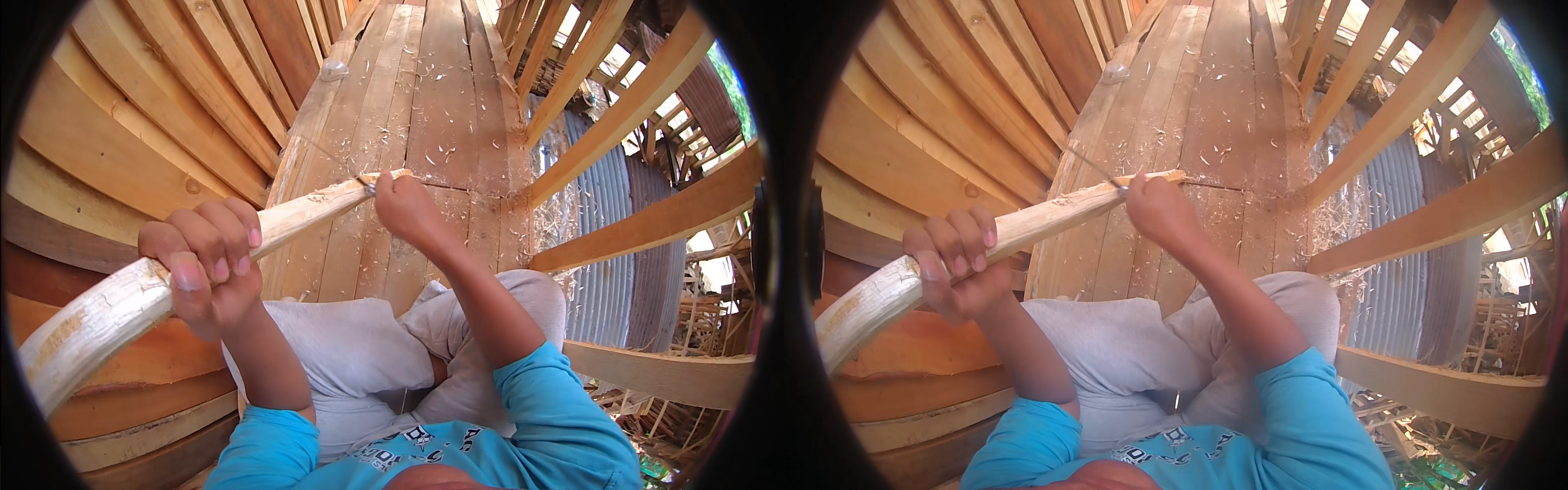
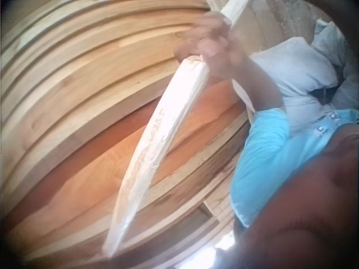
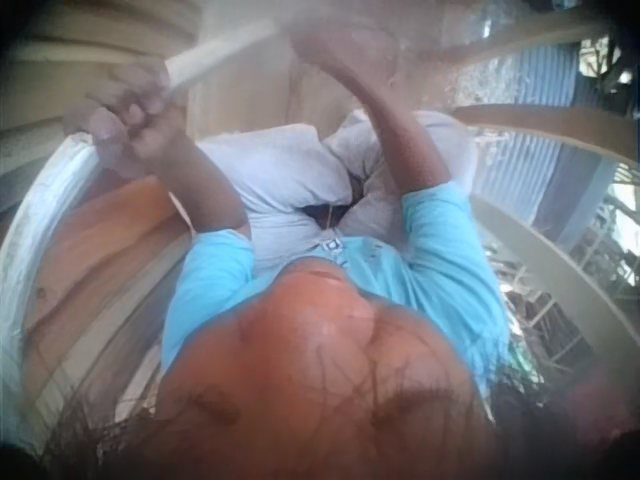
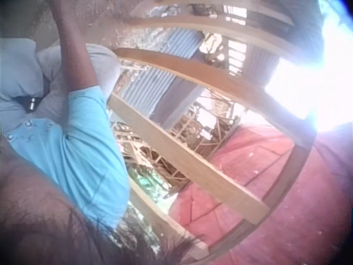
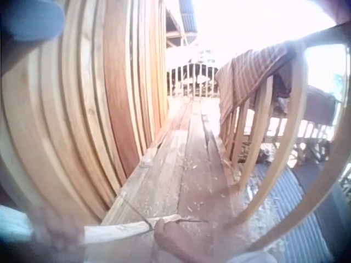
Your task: The person sits on a wooden floor and uses a knife to shave and shape a curved piece of wood. They repeatedly scrape the surface, removing thin shavings and rotating the wood to work on different sections.
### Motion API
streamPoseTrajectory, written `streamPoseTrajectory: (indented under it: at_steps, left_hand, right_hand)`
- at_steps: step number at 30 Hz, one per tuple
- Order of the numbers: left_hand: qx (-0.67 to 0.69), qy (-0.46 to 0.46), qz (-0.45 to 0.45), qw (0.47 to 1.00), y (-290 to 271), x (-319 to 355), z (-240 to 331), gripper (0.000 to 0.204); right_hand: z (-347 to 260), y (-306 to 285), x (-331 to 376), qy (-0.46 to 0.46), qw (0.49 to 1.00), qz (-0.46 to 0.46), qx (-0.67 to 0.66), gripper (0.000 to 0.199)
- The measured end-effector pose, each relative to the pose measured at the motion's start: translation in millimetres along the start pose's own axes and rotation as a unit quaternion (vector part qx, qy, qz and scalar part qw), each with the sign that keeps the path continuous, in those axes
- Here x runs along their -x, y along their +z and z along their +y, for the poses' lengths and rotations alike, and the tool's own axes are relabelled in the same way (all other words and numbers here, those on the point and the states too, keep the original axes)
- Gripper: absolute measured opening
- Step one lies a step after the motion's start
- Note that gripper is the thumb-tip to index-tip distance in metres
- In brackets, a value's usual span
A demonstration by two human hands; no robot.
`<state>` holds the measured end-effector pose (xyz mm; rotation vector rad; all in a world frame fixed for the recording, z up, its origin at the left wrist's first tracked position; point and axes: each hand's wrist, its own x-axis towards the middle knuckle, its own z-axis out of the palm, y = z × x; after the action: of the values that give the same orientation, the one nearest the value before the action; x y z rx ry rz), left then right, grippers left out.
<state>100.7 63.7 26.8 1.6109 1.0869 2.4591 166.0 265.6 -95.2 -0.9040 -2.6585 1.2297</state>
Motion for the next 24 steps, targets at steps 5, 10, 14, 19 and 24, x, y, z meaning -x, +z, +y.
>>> streamPoseTrajectory:
  at_steps: [5, 10, 14, 19, 24]
  left_hand:
    - [-0.005, -0.020, 0.132, 0.991, 0, -5, -6, 0.020]
    - [-0.041, -0.031, 0.275, 0.960, -9, -9, -7, 0.023]
    - [-0.022, -0.026, 0.180, 0.983, -13, 0, -1, 0.020]
    - [-0.022, -0.012, 0.199, 0.980, -4, -4, -7, 0.013]
    - [-0.016, -0.016, 0.194, 0.981, -1, -2, -6, 0.013]
  right_hand:
    - [0, 5, 4, 0.042, 0.992, 0.021, -0.113, 0.056]
    - [-12, 14, 13, 0.012, 0.991, 0.061, -0.120, 0.057]
    - [-46, -6, 32, 0.000, 0.997, 0.020, -0.076, 0.056]
    - [-17, 5, 20, -0.031, 0.992, 0.058, -0.105, 0.056]
    - [-28, 1, 23, 0.002, 0.994, 0.047, -0.101, 0.054]
